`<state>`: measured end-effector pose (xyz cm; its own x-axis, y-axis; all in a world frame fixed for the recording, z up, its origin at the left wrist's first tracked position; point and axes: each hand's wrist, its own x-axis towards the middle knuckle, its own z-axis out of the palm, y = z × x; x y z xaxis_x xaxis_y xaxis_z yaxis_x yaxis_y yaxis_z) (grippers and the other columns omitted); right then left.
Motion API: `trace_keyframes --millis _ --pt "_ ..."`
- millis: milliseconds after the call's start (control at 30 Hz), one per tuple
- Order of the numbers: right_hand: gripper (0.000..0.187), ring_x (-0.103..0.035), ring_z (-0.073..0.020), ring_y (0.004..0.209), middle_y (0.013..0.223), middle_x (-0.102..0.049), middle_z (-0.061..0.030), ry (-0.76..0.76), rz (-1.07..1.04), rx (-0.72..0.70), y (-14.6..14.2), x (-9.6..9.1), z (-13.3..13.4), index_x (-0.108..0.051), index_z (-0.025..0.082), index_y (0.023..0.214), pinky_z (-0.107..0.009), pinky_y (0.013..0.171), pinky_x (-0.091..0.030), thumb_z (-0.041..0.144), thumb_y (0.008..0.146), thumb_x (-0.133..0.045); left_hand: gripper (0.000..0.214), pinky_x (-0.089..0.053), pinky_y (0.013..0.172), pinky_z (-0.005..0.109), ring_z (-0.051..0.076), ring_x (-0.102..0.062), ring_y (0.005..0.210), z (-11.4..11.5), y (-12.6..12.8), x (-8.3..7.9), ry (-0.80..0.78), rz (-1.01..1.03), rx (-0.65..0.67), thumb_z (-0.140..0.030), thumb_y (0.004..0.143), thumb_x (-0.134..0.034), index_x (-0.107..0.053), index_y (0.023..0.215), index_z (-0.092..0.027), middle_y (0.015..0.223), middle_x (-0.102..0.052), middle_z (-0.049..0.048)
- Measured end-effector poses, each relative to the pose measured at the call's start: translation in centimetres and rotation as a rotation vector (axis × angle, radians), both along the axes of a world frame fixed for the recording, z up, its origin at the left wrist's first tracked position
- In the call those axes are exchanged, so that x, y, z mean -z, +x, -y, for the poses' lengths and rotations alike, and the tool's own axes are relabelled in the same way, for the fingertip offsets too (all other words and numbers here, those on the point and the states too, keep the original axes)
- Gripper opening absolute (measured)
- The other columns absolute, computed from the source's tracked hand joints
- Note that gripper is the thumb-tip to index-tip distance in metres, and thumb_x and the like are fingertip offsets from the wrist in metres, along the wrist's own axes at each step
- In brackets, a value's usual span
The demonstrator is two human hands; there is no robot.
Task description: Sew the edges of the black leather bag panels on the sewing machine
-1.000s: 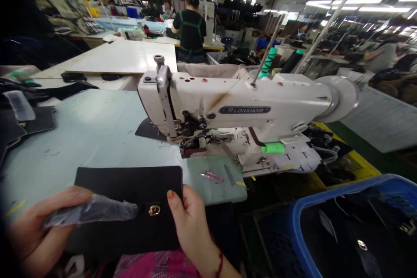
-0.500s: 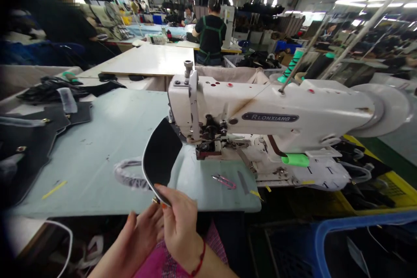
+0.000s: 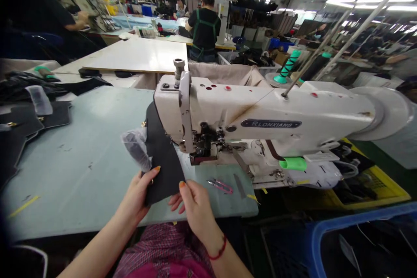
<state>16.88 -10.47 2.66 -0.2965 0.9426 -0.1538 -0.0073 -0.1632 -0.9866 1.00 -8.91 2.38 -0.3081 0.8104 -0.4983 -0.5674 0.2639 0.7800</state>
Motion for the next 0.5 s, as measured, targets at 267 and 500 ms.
trace_keyframes --millis 267,500 --pt "0.051 -0.059 -0.0094 0.046 0.062 -0.067 -0.0053 -0.160 -0.134 0.102 -1.1 2.9 -4.8 -0.059 0.013 0.072 -0.015 0.039 -0.037 0.060 0.090 -0.050 0.037 -0.051 0.049 0.023 0.016 -0.065 0.054 -7.1 -0.5 1.9 -0.060 -0.084 0.142 -0.030 0.061 -0.077 -0.063 0.092 -0.015 0.070 -0.071 0.0028" --pt "0.052 -0.061 -0.0102 0.045 0.061 -0.068 -0.0056 -0.170 -0.166 0.153 -1.5 3.1 -5.7 -0.061 0.012 0.076 -0.016 0.040 -0.037 0.061 0.090 -0.049 0.037 -0.053 0.053 0.027 0.019 -0.067 0.059 -8.9 -1.2 2.5 -0.033 -0.128 0.216 -0.034 0.063 -0.076 -0.065 0.091 -0.013 0.074 -0.073 0.0057"
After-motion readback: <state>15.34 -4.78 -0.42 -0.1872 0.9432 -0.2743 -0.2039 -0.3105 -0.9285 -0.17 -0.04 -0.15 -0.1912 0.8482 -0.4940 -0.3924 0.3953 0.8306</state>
